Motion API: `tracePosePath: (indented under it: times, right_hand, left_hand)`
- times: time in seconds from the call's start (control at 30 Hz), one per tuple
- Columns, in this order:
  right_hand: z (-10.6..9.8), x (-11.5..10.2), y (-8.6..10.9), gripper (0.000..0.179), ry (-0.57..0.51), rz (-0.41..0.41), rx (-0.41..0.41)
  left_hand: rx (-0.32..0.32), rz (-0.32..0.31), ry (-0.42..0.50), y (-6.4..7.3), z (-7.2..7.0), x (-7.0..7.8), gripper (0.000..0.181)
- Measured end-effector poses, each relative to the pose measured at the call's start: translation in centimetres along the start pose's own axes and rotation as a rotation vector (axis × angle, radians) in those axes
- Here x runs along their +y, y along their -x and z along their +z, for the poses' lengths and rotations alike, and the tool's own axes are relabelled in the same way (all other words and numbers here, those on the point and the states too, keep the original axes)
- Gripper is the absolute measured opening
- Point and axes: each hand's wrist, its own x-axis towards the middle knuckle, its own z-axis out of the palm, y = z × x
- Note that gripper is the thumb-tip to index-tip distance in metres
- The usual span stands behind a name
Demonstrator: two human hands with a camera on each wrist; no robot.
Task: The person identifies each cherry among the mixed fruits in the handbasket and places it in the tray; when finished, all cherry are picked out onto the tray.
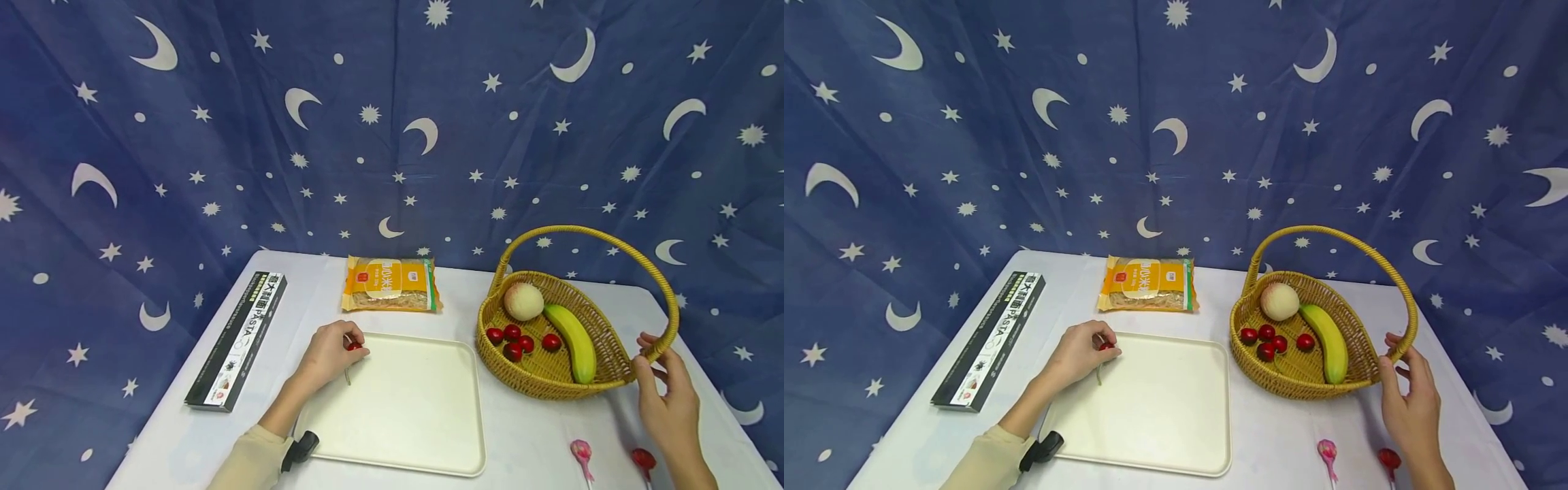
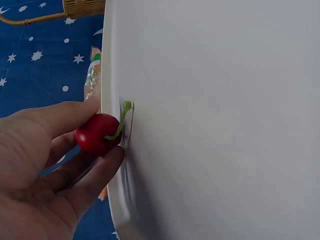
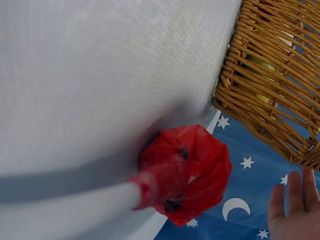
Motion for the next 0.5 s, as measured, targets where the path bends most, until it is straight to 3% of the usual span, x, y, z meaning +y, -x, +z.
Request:
tracePosePath:
  times: [0.37, 0.5]
  right_hand:
    - [-0.02, 0.03, 0.09, 0.040, 0.005, -0.008, -0.004]
    - [-0.01, 0.03, 0.03, 0.040, -0.004, -0.020, 0.003]
  left_hand:
    - [-0.038, 0.042, -0.138, 0.21, 0.36, -0.10, 0.023]
    - [-0.054, 0.107, -0.214, 0.24, 0.21, 0.29, 0.032]
